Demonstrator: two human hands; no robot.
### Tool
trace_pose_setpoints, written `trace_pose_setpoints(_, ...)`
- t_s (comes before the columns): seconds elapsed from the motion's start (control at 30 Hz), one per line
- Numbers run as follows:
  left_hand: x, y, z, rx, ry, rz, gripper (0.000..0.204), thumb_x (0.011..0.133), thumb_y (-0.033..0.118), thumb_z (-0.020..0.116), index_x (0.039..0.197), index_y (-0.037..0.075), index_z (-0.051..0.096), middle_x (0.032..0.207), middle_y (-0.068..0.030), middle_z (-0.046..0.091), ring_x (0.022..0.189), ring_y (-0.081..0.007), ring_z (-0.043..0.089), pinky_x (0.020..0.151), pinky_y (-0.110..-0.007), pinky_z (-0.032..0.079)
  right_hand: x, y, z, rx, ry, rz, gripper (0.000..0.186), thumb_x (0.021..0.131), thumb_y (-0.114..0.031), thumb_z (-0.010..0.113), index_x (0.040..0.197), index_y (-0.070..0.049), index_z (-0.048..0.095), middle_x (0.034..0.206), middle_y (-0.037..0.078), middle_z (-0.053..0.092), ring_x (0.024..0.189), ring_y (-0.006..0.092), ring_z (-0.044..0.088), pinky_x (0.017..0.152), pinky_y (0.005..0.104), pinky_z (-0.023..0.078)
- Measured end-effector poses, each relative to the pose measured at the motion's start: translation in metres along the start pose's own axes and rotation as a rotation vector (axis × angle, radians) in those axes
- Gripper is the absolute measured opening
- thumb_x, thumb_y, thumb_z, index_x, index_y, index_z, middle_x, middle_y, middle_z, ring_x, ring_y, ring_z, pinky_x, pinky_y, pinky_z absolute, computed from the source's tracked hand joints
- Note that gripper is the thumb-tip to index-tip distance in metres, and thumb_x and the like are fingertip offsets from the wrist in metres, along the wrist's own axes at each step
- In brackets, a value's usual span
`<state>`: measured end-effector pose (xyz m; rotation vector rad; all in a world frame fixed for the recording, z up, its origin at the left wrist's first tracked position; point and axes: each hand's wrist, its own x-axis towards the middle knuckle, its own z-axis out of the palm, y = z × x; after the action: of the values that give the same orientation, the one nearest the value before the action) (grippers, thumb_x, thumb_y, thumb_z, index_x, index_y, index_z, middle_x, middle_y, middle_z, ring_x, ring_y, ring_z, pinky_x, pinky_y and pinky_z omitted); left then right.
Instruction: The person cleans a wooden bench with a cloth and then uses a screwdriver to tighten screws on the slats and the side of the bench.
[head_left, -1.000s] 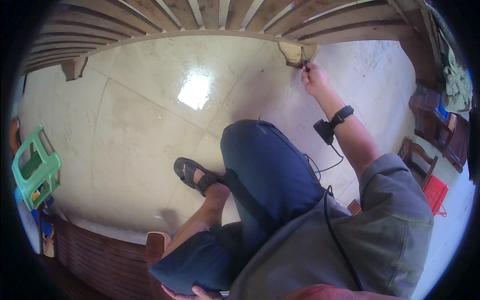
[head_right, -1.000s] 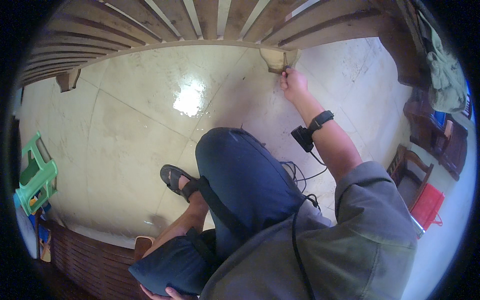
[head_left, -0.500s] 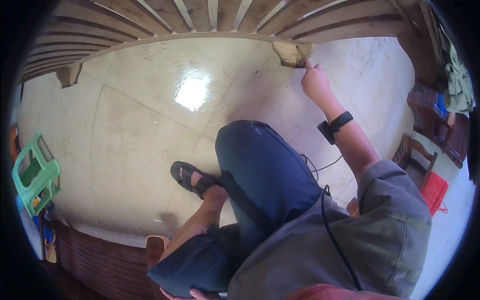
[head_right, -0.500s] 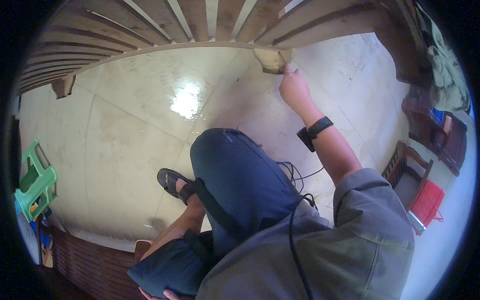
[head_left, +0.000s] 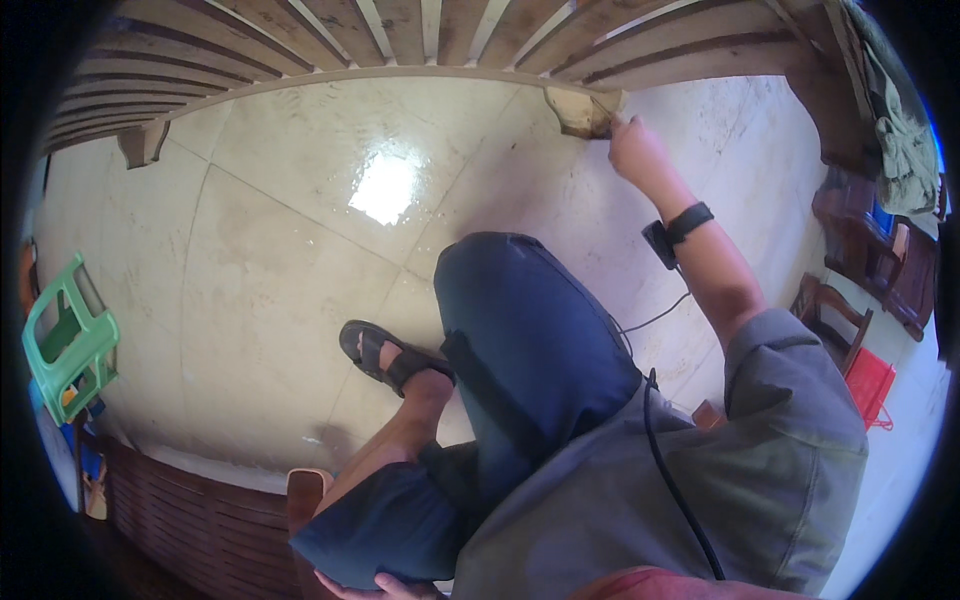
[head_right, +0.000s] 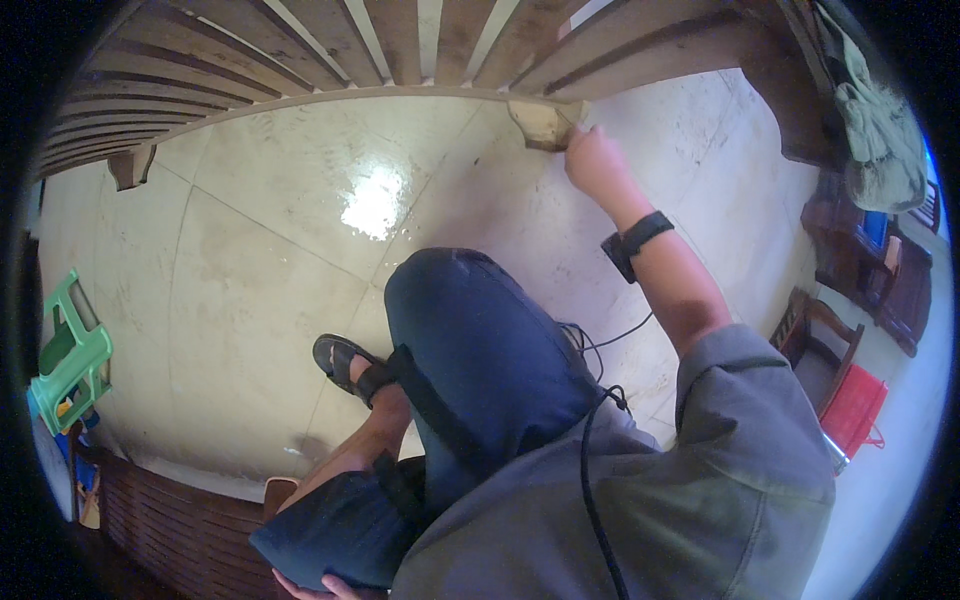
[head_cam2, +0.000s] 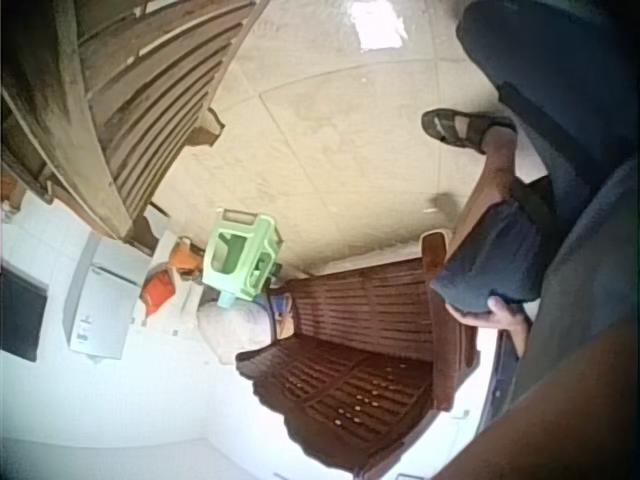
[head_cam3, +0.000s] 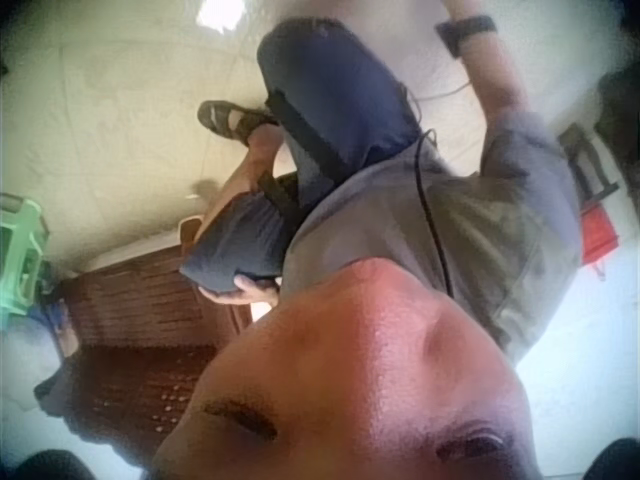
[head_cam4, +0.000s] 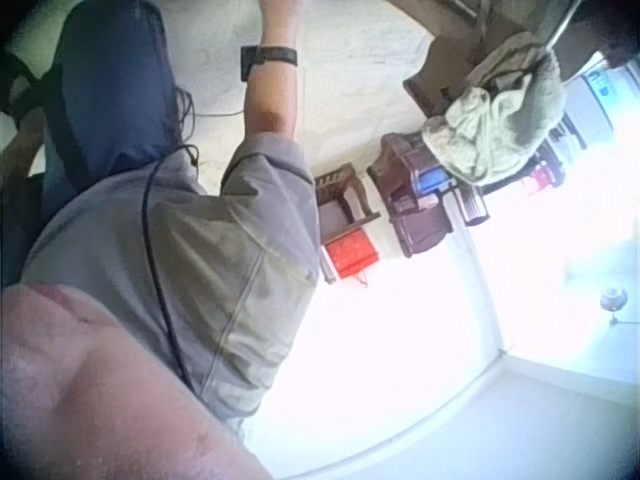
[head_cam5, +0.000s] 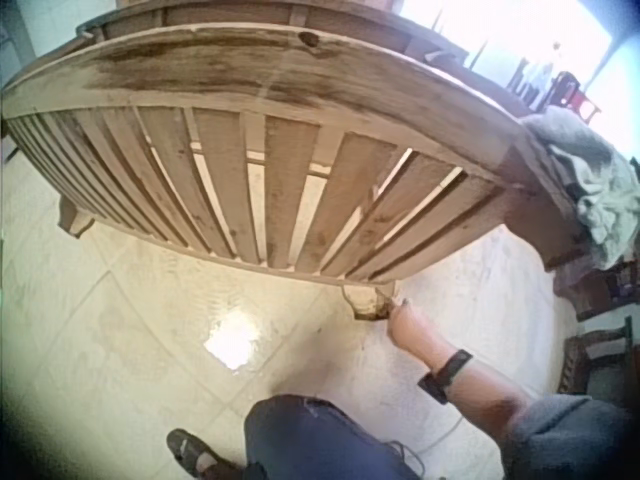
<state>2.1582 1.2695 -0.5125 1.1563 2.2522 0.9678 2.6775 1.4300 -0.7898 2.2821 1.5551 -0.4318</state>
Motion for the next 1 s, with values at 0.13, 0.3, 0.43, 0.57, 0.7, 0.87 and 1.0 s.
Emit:
trace_pose_setpoints(0.13, -0.005, 0.003, -0.002, 0.044, 0.017, 0.018, 0.083, 0.076, 0.044, 0.069, 0.139, 0.007, 0.03, 0.135, -0.0247, 0.036, 0.114, -0.0393, 0.046, 0.089, -0.051, 0.044, -0.049, -0.028, -0.017, 0.069, -0.18, -0.015, 0.042, 0.077, -0.003, 0.048, 0.119, -0.009, 0.055, 0.089, 0.025, 0.058, 0.085, 0.0382, 0.061, 0.075, 0.0442, 0.05)
trace_pose_setpoints(0.3, -0.006, 0.001, -0.001, 0.031, 0.008, 0.011, 0.084, 0.076, 0.046, 0.069, 0.138, 0.006, 0.03, 0.135, -0.0245, 0.036, 0.114, -0.0386, 0.046, 0.089, -0.05, 0.044, -0.023, -0.009, -0.011, 0.155, 0.002, 0.003, 0.042, 0.082, -0.006, 0.049, 0.123, -0.012, 0.054, 0.1, 0.022, 0.057, 0.083, 0.037, 0.061, 0.073, 0.0451, 0.049)
trace_pose_setpoints(0.43, -0.01, 0.0, -0.006, 0.104, 0.008, 0.009, 0.085, 0.076, 0.049, 0.068, 0.138, 0.005, 0.029, 0.135, -0.0254, 0.036, 0.115, -0.0388, 0.045, 0.09, -0.05, 0.042, -0.009, -0.016, 0.003, 0.246, 0.1, -0.143, 0.042, 0.083, -0.007, 0.05, 0.125, -0.01, 0.052, 0.099, 0.021, 0.056, 0.083, 0.0367, 0.06, 0.073, 0.0441, 0.049)
trace_pose_setpoints(0.57, -0.015, 0.002, -0.003, 0.102, 0.013, 0.036, 0.087, 0.076, 0.049, 0.067, 0.138, 0.003, 0.029, 0.135, -0.026, 0.036, 0.115, -0.0388, 0.045, 0.092, -0.05, 0.04, -0.028, -0.021, 0.005, 0.312, 0.089, -0.162, 0.042, 0.082, -0.007, 0.051, 0.125, -0.008, 0.052, 0.093, 0.022, 0.057, 0.08, 0.0382, 0.059, 0.071, 0.0441, 0.049)
trace_pose_setpoints(0.7, -0.016, 0.003, -0.002, 0.068, 0.014, 0.032, 0.087, 0.076, 0.048, 0.067, 0.138, 0.001, 0.029, 0.134, -0.0267, 0.037, 0.115, -0.0385, 0.045, 0.093, -0.05, 0.039, -0.008, -0.004, 0.005, 0.333, 0.163, -0.069, 0.042, 0.082, -0.007, 0.051, 0.124, -0.008, 0.051, 0.093, 0.023, 0.056, 0.081, 0.0378, 0.06, 0.07, 0.0452, 0.05)
trace_pose_setpoints(0.87, -0.017, 0.005, 0.001, 0.07, -0.002, 0.048, 0.084, 0.077, 0.046, 0.066, 0.138, 0.001, 0.029, 0.133, -0.0268, 0.038, 0.115, -0.0384, 0.045, 0.092, -0.05, 0.04, -0.038, -0.005, -0.001, 0.268, 0.037, -0.231, 0.041, 0.084, -0.009, 0.048, 0.124, -0.005, 0.049, 0.093, 0.023, 0.056, 0.08, 0.0372, 0.06, 0.07, 0.0444, 0.05)
trace_pose_setpoints(1.0, -0.017, 0.003, 0.002, 0.072, 0.012, 0.067, 0.083, 0.078, 0.046, 0.066, 0.137, 0.0, 0.029, 0.133, -0.0267, 0.038, 0.114, -0.038, 0.045, 0.092, -0.05, 0.04, -0.036, 0.006, -0.001, 0.219, 0.091, -0.018, 0.035, 0.085, -0.01, 0.048, 0.119, -0.003, 0.051, 0.095, 0.022, 0.056, 0.079, 0.0363, 0.06, 0.071, 0.0439, 0.051)
